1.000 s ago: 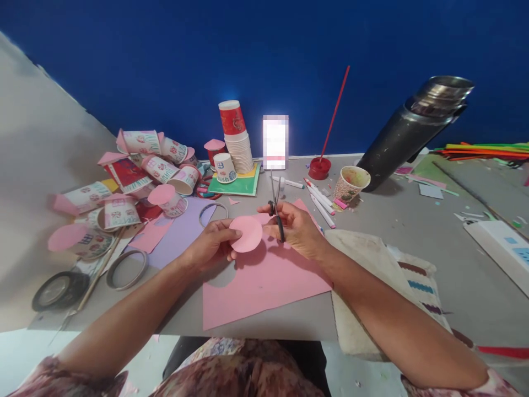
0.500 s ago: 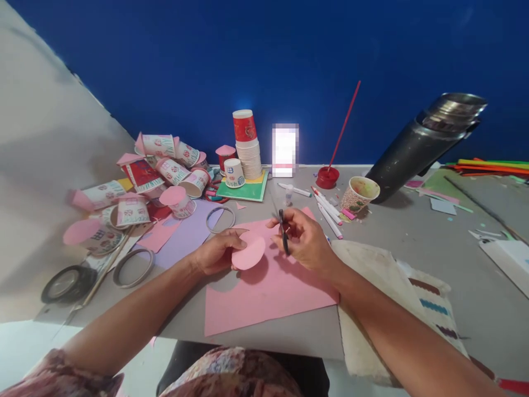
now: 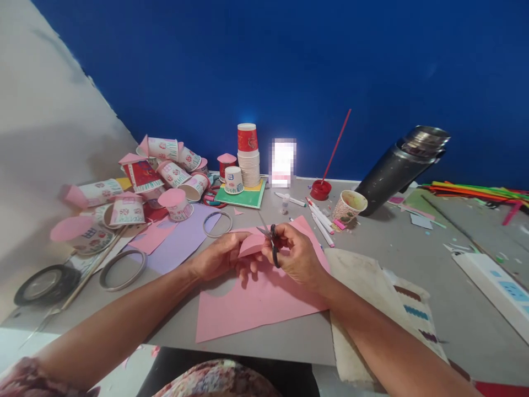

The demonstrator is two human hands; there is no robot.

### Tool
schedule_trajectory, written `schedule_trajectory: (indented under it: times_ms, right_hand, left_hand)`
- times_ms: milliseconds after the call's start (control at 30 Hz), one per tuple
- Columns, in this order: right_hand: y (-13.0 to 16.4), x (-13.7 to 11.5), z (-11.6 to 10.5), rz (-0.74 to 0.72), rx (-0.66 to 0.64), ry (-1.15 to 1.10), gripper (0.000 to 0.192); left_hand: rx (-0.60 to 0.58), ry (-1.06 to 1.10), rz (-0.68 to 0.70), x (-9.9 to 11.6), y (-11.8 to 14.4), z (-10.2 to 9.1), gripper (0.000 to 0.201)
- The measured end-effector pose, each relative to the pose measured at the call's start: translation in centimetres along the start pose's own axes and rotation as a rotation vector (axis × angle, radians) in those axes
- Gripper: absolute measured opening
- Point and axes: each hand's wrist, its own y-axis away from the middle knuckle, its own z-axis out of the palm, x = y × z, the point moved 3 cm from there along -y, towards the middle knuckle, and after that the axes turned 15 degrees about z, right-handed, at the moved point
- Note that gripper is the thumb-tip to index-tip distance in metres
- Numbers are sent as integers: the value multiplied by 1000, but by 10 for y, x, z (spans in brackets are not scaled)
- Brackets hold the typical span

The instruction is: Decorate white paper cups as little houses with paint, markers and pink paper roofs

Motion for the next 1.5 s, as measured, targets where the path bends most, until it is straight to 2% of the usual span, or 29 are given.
schedule_trajectory:
  times_ms: [67,233,367,567,700,833,1067,1500]
  right_hand:
    - [-2,1,0,13,1,-26,25]
    - [-7,4,2,34,22,-11,26]
    - [-11,7,-2,16,99,2,26]
    - [-13,8,1,26,43,148,21]
    - [-12,9,3,18,28,174,16]
    - [-13,11,3,25,-4,141,19]
    - [-13,14,3,42,3,154,19]
    - [-15,17,3,82,-13,131,23]
  left_hand:
    - [18,-85,34,6,1,2,65]
    - [157,-281,45,11,1,3,41]
    - [199,-351,51,4,-1,1,40]
    - [190,-419,67,-1,-2,-1,42]
    - [186,-414,73,0,-2,3,43]
    - [204,-405,70,0,-2,5,40]
    - [259,-392,47,-3,-2,1,37]
    - [248,-387,39,-6,-1,-1,38]
